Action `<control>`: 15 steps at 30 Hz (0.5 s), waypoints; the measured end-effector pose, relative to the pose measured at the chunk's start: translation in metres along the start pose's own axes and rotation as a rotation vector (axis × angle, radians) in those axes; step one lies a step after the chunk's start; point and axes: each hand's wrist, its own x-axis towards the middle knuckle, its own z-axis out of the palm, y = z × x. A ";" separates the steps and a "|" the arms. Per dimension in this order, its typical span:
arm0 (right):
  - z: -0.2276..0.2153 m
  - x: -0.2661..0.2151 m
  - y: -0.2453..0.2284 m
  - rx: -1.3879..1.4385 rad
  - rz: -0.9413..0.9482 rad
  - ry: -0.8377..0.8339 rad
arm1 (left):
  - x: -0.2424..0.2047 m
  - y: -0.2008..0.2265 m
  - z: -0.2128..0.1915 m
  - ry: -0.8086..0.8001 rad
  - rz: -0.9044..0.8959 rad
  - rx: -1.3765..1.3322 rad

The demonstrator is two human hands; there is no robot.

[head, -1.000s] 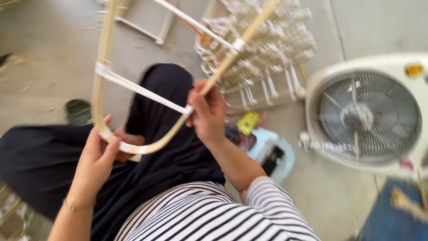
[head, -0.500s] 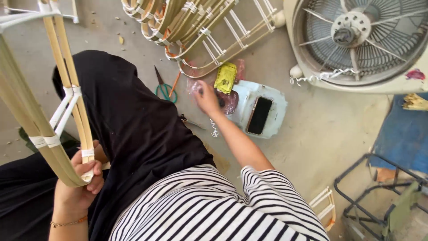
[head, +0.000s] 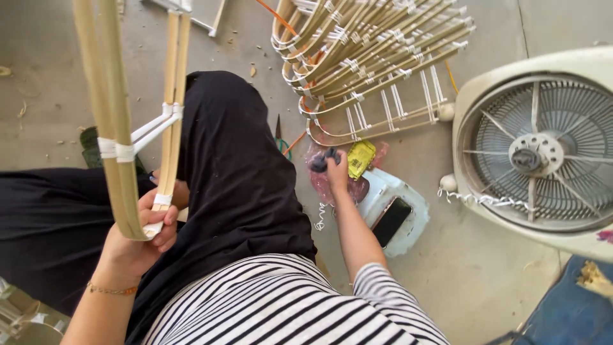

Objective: Assembling and trimming bamboo frame components for furniture or storage items.

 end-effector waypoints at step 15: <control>0.231 -0.198 -0.406 -0.311 -0.479 -1.027 | -0.010 -0.001 -0.021 -0.033 0.262 -0.336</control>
